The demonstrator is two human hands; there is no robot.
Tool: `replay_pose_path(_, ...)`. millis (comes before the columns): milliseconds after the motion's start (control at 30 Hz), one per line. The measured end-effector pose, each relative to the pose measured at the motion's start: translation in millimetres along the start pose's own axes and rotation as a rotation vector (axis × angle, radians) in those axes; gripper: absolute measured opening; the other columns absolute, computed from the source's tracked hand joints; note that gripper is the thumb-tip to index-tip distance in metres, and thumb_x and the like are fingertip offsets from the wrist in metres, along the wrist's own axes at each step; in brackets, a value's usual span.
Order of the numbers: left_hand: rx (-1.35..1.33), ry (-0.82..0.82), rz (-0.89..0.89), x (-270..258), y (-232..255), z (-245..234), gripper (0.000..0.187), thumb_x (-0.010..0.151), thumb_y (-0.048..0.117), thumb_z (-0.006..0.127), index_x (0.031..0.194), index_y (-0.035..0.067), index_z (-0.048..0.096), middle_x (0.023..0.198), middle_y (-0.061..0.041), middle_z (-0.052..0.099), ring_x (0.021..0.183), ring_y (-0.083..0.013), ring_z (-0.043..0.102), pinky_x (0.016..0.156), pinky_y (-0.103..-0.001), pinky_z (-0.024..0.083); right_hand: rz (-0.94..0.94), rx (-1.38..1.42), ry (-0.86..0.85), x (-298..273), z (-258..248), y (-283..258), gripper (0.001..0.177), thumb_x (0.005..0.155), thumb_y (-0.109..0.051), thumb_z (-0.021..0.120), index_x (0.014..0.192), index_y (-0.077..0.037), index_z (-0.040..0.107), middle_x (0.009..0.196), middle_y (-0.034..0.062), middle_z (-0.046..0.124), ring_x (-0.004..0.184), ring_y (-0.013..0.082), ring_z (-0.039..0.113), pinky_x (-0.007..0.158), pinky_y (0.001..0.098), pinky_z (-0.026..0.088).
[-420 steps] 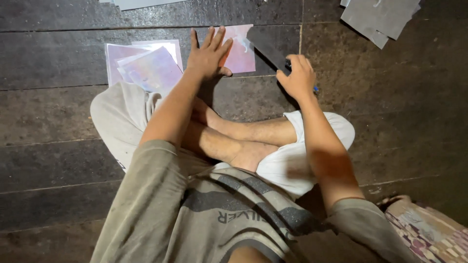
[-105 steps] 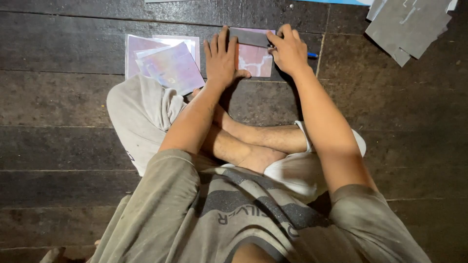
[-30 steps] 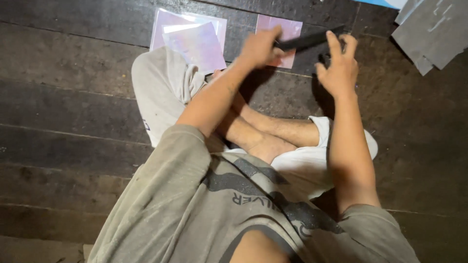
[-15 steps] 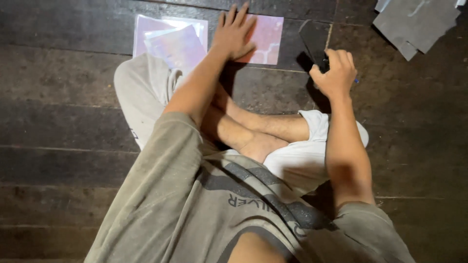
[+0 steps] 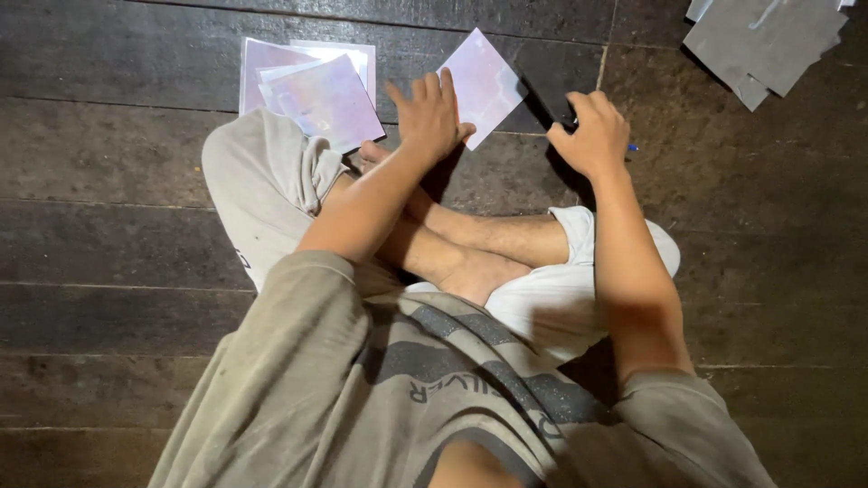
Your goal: Marking and cutting small sheets of paper using a ruler, pen, and a blade while sitting on the floor.
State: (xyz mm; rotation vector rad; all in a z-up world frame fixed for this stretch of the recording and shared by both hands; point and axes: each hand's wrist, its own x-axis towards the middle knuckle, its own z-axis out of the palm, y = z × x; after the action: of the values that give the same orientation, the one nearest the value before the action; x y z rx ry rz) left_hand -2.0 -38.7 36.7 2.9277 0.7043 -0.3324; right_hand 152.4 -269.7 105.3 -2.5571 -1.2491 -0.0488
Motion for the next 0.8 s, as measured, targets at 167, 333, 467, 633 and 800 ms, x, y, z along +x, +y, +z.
replay_pose_path(167,-0.101,0.144,-0.007,-15,23,-5,0.078,0.083,0.072,0.071,0.123,0.006,0.056,0.111,-0.013,0.051,0.099,-0.0327,0.052,0.095,-0.075,0.032,0.02,0.025,-0.009,19,14,-4,0.044,0.08,-0.025,0.074,0.12,-0.007,0.075,0.102,0.0112,0.069,0.078,0.0365,0.067,0.069,0.0444,0.054)
replay_pose_path(333,-0.196,0.076,0.343,-11,19,34,0.09,0.092,0.071,0.052,0.163,0.018,0.035,0.169,-0.014,0.02,0.152,-0.0438,0.021,0.117,-0.076,0.004,0.033,0.064,-0.019,18,14,1,0.042,0.08,-0.022,0.074,0.12,-0.007,0.076,0.102,0.0112,0.068,0.08,0.0355,0.068,0.072,0.0441,0.055)
replay_pose_path(467,-0.174,-0.055,0.283,14,-2,14,0.092,0.093,0.079,0.045,0.166,0.026,0.027,0.172,-0.007,0.006,0.157,-0.0373,0.007,0.112,-0.083,-0.002,0.049,0.055,-0.003,15,9,8,0.042,0.08,-0.023,0.074,0.119,-0.006,0.075,0.104,0.0105,0.065,0.081,0.0347,0.067,0.07,0.0436,0.054)
replay_pose_path(633,-0.129,-0.112,0.15,33,-30,-19,0.093,0.09,0.065,0.065,0.165,0.026,0.028,0.171,-0.005,0.008,0.155,-0.0418,0.011,0.108,-0.089,0.007,0.065,0.062,0.005,10,9,14,0.041,0.08,-0.021,0.074,0.118,-0.006,0.074,0.103,0.0106,0.065,0.08,0.0342,0.066,0.07,0.0424,0.053)
replay_pose_path(800,-0.153,-0.109,0.144,31,-17,-34,0.087,0.087,0.05,0.066,0.165,0.03,0.033,0.168,-0.016,0.005,0.154,-0.0443,0.015,0.107,-0.089,0.013,0.04,0.07,0.033,20,12,10,0.04,0.082,-0.021,0.075,0.118,-0.005,0.074,0.106,0.0095,0.065,0.08,0.0333,0.066,0.07,0.0419,0.054)
